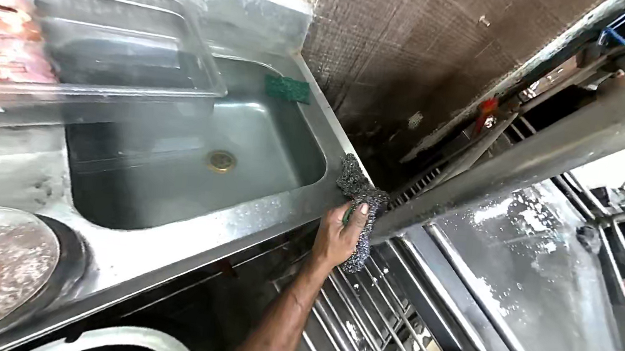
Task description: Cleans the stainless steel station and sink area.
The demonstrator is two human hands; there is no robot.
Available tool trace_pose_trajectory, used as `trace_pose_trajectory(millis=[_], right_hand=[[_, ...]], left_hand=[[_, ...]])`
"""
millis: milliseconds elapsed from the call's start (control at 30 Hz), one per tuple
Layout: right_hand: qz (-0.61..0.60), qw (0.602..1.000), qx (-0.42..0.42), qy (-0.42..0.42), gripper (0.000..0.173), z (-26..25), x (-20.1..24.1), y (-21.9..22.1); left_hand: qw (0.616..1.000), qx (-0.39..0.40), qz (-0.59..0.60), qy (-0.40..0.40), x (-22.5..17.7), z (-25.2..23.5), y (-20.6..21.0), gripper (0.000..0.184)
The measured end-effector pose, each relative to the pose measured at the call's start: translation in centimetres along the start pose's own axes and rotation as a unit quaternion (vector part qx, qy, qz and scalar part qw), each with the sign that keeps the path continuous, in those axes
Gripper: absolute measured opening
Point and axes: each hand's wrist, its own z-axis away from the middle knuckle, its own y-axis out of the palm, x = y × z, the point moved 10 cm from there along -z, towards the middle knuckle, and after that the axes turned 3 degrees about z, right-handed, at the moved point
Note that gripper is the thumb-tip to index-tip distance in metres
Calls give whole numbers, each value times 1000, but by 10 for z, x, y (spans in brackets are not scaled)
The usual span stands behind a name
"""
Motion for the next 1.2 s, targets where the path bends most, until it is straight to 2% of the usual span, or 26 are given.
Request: trace_pose_trajectory(millis=[33, 100, 167, 200, 233, 300, 433, 533, 600, 633, 700, 800, 867, 933, 1000, 1033, 1133, 1167, 1200], right_hand=[[-1, 1000, -2, -3, 24, 1, -1, 0], [-7, 1000, -6, -14, 24, 1, -3, -2], [-18, 999, -11, -27, 26, 1, 1, -2], [-23, 999, -16, -32, 26, 4, 3, -2], [-28, 999, -22, -35, 27, 5, 4, -3], [-42, 998, -40, -41, 27, 3, 1, -4], [-88, 989, -90, -75, 28, 9, 1, -10], [-135, 981, -104, -94, 34, 13, 4, -17], [-178, 972, -118, -100, 39, 15, 1, -22], [-206, 964, -131, -103, 40, 15, -1, -24], [-270, 945, -141, -118, 40, 19, -9, -29], [-401, 892, -147, -151, 32, 27, -16, -35], [-503, 833, -146, -175, 24, 34, -10, -36], [-619, 752, -94, -206, 18, 44, 8, -31], [-720, 657, -3, -223, 19, 58, 38, -17], [-743, 632, 45, -216, 25, 67, 56, -3], [-743, 628, 170, -158, 54, 100, 106, 60], [-753, 602, 238, -121, 64, 110, 122, 86], [-765, 553, 322, -68, 74, 123, 137, 113]], left_hand=[[998, -9, -44, -36, 29, 12, -6, 43], [977, 2, -149, -156, 114, 39, -20, 49], [933, 19, -239, -268, 201, 65, -42, 52], [909, 33, -273, -313, 231, 77, -53, 55], [891, 42, -289, -347, 248, 85, -60, 56], [880, 26, -287, -378, 260, 90, -61, 58], [874, -40, -292, -386, 246, 110, -69, 63], [892, -106, -251, -361, 221, 130, -81, 59], [912, -172, -119, -352, 197, 155, -84, 54], [911, -204, -31, -358, 185, 170, -82, 54], [882, -253, 128, -377, 167, 202, -73, 56], [839, -256, 283, -388, 138, 236, -48, 56], [826, -227, 348, -380, 117, 246, -29, 60], [834, -182, 389, -346, 96, 253, -15, 66], [850, -136, 413, -298, 73, 253, -4, 76], [857, -126, 409, -286, 65, 254, -2, 84], [873, -120, 385, -274, 45, 258, -3, 92], [874, -125, 382, -273, 40, 258, -4, 91], [874, -133, 379, -275, 35, 260, -4, 89]])
